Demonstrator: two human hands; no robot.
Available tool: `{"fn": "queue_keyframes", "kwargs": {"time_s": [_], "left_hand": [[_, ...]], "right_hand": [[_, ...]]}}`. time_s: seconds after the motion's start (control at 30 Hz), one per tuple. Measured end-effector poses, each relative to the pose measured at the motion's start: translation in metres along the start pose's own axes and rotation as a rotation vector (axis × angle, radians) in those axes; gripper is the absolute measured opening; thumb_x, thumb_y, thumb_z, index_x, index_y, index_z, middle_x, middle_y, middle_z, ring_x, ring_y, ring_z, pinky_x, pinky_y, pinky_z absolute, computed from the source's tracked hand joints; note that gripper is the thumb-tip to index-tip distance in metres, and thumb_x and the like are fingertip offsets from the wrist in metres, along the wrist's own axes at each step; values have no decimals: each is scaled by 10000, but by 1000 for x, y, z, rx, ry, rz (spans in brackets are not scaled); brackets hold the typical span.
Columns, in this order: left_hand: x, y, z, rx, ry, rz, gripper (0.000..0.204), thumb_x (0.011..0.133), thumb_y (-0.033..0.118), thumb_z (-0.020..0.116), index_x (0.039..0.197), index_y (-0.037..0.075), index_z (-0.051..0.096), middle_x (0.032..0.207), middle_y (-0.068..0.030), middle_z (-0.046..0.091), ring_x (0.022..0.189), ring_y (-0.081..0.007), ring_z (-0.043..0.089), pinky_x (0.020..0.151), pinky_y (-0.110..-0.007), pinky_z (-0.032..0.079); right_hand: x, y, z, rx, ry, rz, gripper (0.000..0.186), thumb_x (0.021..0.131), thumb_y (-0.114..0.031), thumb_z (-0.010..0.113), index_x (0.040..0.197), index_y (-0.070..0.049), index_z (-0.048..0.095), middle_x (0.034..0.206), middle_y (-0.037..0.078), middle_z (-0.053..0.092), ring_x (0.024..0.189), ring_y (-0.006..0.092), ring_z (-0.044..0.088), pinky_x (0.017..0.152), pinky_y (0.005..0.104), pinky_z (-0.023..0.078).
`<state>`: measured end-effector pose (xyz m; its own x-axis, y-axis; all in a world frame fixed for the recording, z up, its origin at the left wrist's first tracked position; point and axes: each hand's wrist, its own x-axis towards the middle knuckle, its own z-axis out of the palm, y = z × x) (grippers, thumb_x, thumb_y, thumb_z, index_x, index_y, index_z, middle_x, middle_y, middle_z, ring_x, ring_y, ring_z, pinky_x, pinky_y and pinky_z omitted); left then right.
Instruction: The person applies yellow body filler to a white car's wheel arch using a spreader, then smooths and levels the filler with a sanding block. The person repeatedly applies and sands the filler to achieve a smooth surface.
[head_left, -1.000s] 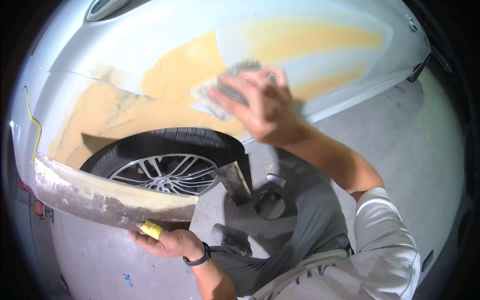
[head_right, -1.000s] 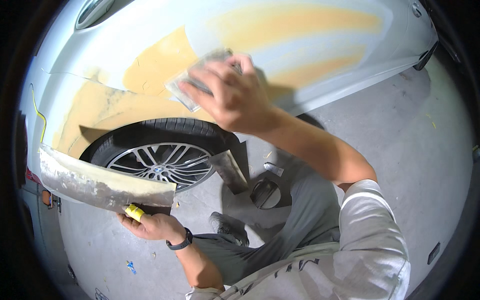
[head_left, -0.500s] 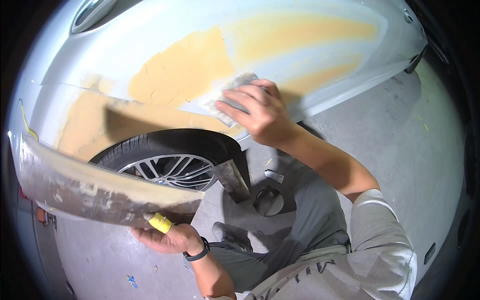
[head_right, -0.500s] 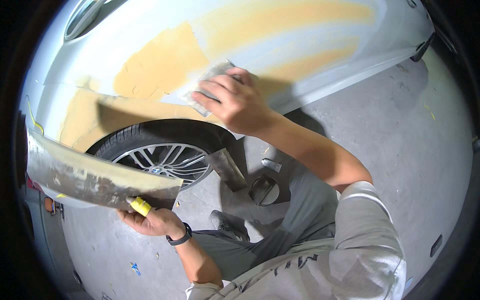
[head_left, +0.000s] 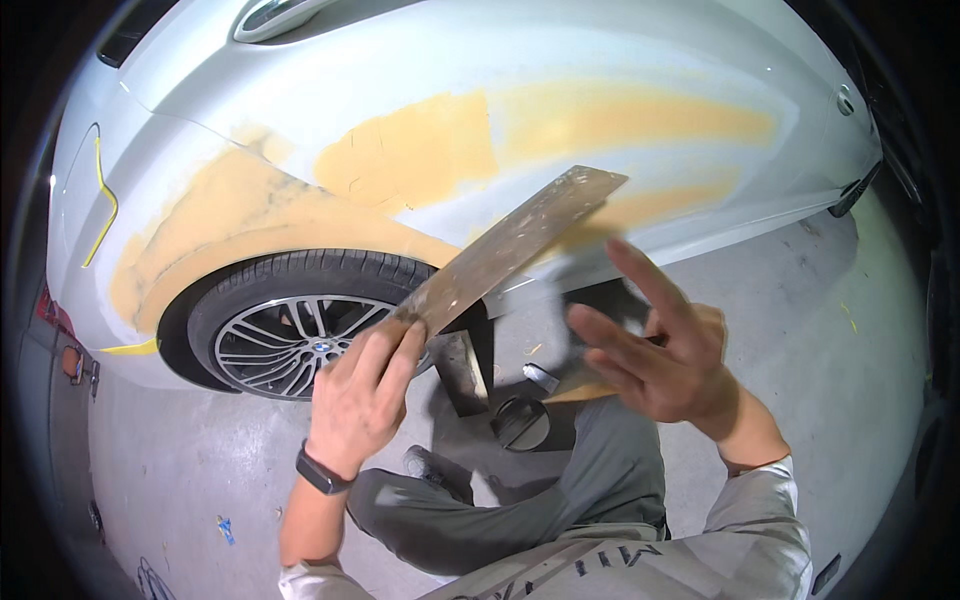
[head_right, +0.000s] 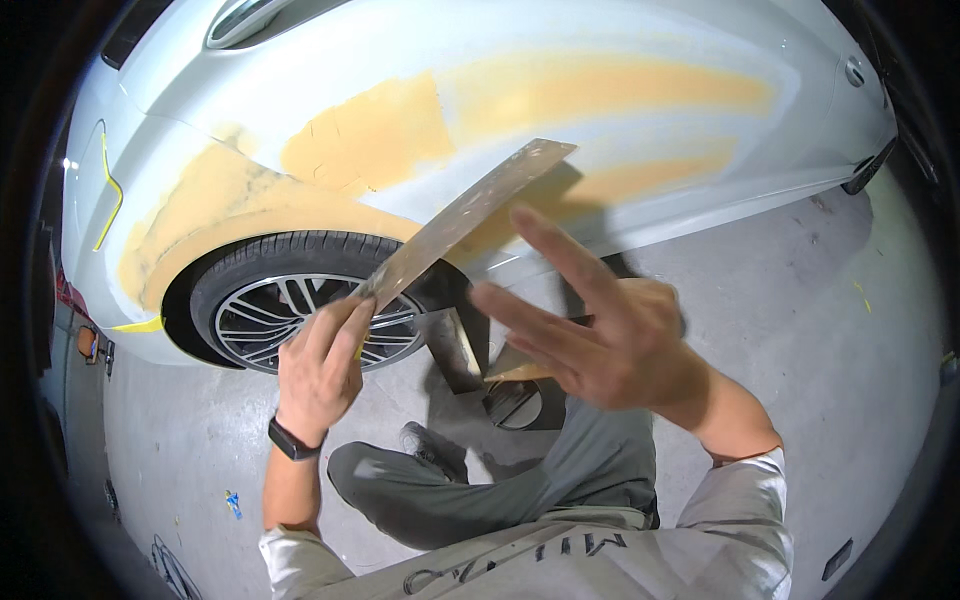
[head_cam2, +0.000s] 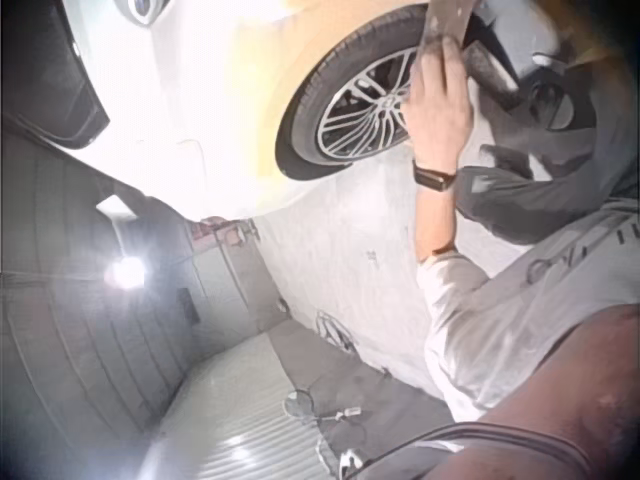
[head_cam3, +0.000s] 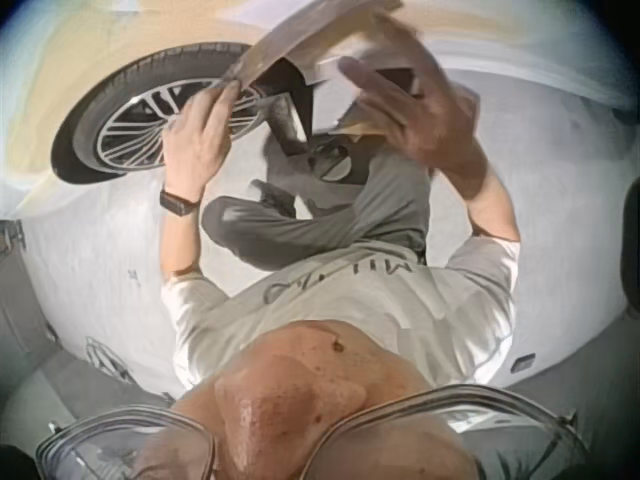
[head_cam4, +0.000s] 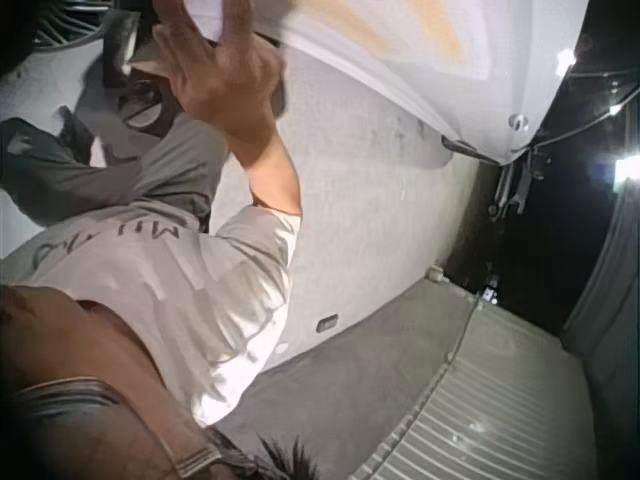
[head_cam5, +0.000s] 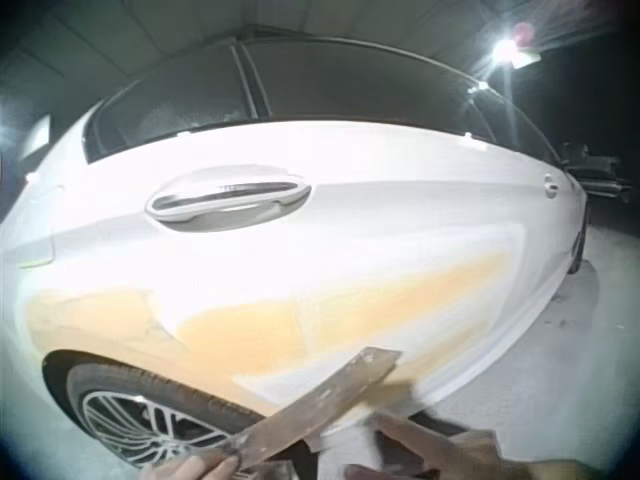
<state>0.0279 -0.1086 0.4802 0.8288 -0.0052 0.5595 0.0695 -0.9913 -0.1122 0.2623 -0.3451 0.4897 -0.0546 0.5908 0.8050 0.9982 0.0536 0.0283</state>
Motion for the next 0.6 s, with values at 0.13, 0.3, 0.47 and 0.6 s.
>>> {"fn": "queue_keyframes", "kwargs": {"time_s": [0.13,0.3,0.47,0.6], "left_hand": [[30,-7,-21,231,-31,325,445,845,54,650,1289,47,666,1205,-99,708,1099,-295,718,771,-351,638],[50,-29,-39,370,25,126,483,876,100,665,1353,165,707,1278,-93,707,1193,-322,670,1033,-455,560],[58,-73,-53,500,129,-17,649,841,-18,638,1442,223,678,1387,-10,692,1232,-281,635,1075,-439,502],[64,-90,-47,521,165,-54,702,833,-59,623,1425,312,701,1376,41,714,1217,-266,642,1062,-427,505]], "right_hand": [[8,1,51,-224,-20,256,712,929,-272,769,1583,-395,513,1583,216,521,531,134,634,422,283,501],[42,21,77,-285,47,275,640,884,-103,708,1456,-384,656,1470,132,652,538,188,661,446,334,515],[95,25,97,-418,197,166,628,799,-5,626,1300,-354,773,1325,75,750,465,184,597,443,310,487],[113,27,108,-449,226,157,751,727,112,573,1311,-314,776,1306,17,759,576,208,646,470,318,488]]}}
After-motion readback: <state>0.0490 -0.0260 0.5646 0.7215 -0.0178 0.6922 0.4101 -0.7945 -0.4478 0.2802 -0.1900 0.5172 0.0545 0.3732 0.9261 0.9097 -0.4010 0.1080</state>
